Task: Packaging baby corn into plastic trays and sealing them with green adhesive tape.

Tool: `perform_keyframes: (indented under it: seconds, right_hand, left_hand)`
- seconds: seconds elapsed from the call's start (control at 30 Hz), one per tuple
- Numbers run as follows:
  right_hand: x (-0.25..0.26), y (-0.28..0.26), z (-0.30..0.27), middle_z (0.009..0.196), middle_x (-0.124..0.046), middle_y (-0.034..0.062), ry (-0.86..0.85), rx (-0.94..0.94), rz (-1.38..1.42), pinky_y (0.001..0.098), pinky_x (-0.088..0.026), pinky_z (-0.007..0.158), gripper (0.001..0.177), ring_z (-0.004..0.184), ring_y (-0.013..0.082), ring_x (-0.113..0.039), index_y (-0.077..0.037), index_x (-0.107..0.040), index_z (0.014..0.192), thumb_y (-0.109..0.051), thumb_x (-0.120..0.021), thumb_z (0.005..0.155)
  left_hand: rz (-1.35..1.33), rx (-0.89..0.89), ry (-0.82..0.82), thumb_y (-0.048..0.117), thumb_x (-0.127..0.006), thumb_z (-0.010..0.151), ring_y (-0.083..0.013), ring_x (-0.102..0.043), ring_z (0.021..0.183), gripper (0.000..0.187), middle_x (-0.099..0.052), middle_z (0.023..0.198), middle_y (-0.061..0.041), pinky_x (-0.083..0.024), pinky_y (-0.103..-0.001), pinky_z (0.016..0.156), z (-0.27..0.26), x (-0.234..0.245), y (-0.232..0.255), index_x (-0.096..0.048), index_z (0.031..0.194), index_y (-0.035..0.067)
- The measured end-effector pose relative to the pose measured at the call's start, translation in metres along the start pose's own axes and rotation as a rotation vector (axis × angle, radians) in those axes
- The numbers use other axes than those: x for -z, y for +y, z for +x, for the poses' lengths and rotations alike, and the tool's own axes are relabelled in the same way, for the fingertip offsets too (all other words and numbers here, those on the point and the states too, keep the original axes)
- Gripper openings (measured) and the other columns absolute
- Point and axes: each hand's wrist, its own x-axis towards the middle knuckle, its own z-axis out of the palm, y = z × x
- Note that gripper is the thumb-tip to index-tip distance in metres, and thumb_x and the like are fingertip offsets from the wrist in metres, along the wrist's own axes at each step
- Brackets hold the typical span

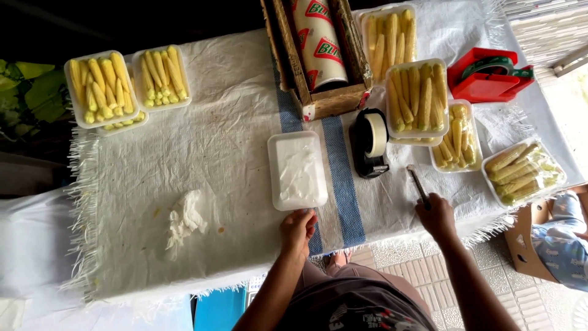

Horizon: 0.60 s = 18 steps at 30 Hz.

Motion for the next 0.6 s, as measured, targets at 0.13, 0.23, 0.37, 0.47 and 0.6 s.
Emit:
perform_keyframes:
  seconds: [0.13, 0.23, 0.37, 0.47, 0.6]
  right_hand:
    - [0.075, -0.070, -0.076, 0.102, -0.060, 0.0277, -0.229, -0.148, 0.916, 0.0480, -0.058, 0.050, 0.036, 0.065, 0.0417, -0.067, 0.003, -0.050, 0.130, -0.012, -0.062, 0.100]
    - [0.101, -0.079, -0.114, 0.093, -0.066, 0.0163, -0.702, -0.040, 1.389, 0.0279, -0.046, 0.052, 0.040, 0.066, 0.0182, -0.056, 0.003, -0.053, 0.138, -0.009, -0.051, 0.100]
    - [0.119, -0.113, -0.150, 0.117, -0.065, 0.0224, -1.112, 0.262, 1.646, 0.0380, -0.055, 0.081, 0.047, 0.099, 0.0284, -0.064, 0.005, -0.043, 0.144, -0.004, -0.055, 0.100]
    - [0.115, -0.137, -0.154, 0.107, -0.066, 0.0184, -1.127, 0.385, 1.532, 0.0357, -0.054, 0.075, 0.034, 0.087, 0.0244, -0.065, 0.005, -0.048, 0.133, -0.009, -0.056, 0.103]
    - [0.094, -0.160, -0.139, 0.072, -0.062, 0.0046, -0.871, 0.548, 1.145, 0.0250, -0.048, 0.045, 0.022, 0.054, 0.0120, -0.056, -0.004, -0.062, 0.093, -0.025, -0.061, 0.102]
  left_hand:
    - [-0.024, 0.063, -0.050, 0.017, -0.082, 0.085, -0.0160, -0.076, 0.085, 0.031, -0.075, 0.099, -0.007, -0.053, -0.024, 0.075, -0.010, -0.001, 0.015, -0.068, 0.111, 0.007]
    - [-0.066, 0.171, -0.011, 0.007, -0.079, 0.088, -0.0147, -0.073, 0.079, 0.013, -0.076, 0.084, -0.007, -0.050, -0.024, 0.068, -0.025, -0.005, 0.029, -0.076, 0.100, 0.006]
    - [-0.121, 0.203, -0.027, 0.005, -0.082, 0.085, -0.0161, -0.074, 0.079, 0.018, -0.077, 0.084, -0.008, -0.053, -0.026, 0.067, -0.018, 0.000, 0.024, -0.076, 0.102, 0.007]
    - [-0.133, 0.211, -0.029, 0.005, -0.082, 0.085, -0.0142, -0.073, 0.076, 0.016, -0.077, 0.082, -0.006, -0.054, -0.025, 0.067, -0.017, -0.001, 0.022, -0.077, 0.100, 0.008]
    - [-0.147, 0.205, -0.036, 0.006, -0.079, 0.089, -0.0128, -0.069, 0.069, 0.009, -0.074, 0.076, -0.006, -0.053, -0.025, 0.063, -0.017, -0.002, 0.019, -0.077, 0.098, 0.008]
